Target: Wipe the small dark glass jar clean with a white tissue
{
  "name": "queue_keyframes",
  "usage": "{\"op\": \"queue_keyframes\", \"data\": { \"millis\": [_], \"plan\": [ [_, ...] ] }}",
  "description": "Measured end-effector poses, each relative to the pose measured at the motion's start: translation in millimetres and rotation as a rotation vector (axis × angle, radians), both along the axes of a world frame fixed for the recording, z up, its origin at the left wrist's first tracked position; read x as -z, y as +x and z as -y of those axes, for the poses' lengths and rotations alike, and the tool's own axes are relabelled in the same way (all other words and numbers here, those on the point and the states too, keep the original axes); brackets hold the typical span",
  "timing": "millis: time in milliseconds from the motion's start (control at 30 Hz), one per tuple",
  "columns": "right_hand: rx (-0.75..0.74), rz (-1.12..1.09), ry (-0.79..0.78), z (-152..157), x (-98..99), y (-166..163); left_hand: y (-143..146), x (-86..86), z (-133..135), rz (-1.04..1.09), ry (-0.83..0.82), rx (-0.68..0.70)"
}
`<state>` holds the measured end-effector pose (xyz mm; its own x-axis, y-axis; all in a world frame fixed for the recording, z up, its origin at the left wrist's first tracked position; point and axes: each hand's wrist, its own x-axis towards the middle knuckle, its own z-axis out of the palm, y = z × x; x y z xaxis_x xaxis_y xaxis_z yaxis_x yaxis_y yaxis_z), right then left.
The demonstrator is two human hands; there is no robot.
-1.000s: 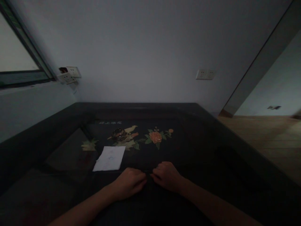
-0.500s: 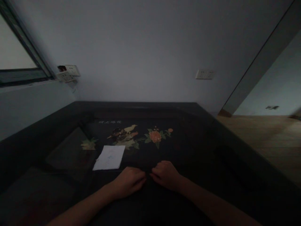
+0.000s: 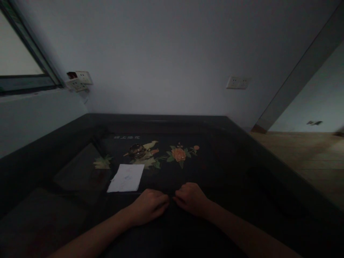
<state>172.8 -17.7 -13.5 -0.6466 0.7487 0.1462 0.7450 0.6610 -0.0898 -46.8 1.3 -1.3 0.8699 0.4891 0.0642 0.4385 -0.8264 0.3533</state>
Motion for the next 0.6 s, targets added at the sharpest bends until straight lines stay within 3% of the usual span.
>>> {"op": "queue_keyframes", "data": {
  "millis": [600],
  "plan": [
    [0.045, 0.019, -0.015, -2.4, 2.2, 0.4, 1.2, -3.8, 0.3, 0.027, -0.032, -0.013]
  ]
}}
